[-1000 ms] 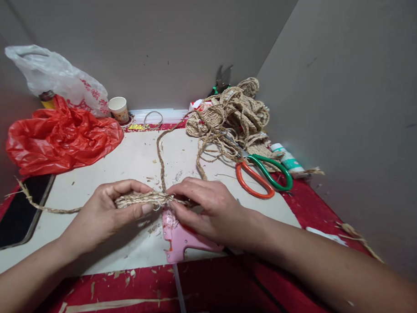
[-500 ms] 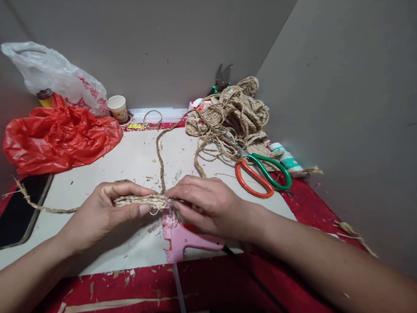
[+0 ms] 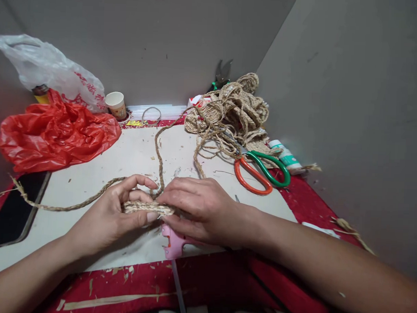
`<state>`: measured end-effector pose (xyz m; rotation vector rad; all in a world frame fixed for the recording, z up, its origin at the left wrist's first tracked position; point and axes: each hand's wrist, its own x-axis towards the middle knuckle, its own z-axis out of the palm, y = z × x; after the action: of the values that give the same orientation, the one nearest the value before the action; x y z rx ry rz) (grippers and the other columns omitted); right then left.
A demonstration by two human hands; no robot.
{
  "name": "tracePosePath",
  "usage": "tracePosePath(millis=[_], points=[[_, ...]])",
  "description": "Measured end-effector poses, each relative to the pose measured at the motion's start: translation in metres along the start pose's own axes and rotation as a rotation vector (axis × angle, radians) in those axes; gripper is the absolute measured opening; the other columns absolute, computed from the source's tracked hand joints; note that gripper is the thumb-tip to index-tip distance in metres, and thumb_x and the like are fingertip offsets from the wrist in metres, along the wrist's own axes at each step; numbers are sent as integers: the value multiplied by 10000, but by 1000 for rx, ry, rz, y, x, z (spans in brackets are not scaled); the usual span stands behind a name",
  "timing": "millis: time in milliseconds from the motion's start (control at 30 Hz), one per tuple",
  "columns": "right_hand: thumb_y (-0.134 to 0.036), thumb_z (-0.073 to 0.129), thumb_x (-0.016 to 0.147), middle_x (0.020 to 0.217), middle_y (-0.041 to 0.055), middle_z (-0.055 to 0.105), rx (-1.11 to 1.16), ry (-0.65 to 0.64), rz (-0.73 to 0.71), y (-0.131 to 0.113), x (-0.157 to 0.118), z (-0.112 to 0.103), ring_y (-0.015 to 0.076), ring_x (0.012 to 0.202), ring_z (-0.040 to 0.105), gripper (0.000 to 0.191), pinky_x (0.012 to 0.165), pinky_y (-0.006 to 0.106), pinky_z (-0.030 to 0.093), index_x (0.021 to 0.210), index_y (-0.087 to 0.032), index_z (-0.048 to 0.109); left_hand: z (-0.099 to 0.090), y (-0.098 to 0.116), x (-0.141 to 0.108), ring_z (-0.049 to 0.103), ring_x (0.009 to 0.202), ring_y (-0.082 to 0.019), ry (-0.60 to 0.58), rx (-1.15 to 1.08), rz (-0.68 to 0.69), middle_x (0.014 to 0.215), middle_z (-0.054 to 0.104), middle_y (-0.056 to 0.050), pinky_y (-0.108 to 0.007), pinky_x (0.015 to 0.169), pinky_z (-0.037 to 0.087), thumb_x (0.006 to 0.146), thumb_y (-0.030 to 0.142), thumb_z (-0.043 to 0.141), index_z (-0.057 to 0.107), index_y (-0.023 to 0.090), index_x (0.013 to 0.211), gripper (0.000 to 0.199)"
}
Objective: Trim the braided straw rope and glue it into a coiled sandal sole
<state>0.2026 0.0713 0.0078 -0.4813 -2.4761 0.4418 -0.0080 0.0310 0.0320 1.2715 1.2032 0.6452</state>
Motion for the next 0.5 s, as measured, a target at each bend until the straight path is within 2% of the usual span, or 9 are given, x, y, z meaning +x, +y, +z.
tracePosePath(millis=[167,300,433,500], points=[[-231,586,899,941,70,694,-14,-6,14,0,-1,0,153,825,635,165,706,244,484,1026,-141,641,0,-1,-1,649,728,-127,-15,-18,3,831,727,3,-213,670,471,822,323,711,521,236,1100,348],[-217,586,899,919,65,688,-58,-19,-35,-1,-2,2,161,814,626,154,696,259,474,1008,-128,648,1,-1,-2,627,736,-120,-20,47,17,797,692,27,-214,688,467,823,328,711,533,238,1100,341],[-238,599,901,939,52,698,-56,-52,-17,-2,-2,-1,163,826,635,260,698,264,467,1140,-139,592,0,-3,-3,600,751,-121,-3,114,54,788,674,24,-225,711,460,838,334,693,584,226,1044,257],[-253,620,892,927,47,709,-57,-28,-11,-2,-2,-4,160,800,644,322,668,256,457,1187,-138,560,-1,-5,-3,587,742,-117,32,114,79,778,664,25,-223,703,456,844,332,686,613,225,1027,224]])
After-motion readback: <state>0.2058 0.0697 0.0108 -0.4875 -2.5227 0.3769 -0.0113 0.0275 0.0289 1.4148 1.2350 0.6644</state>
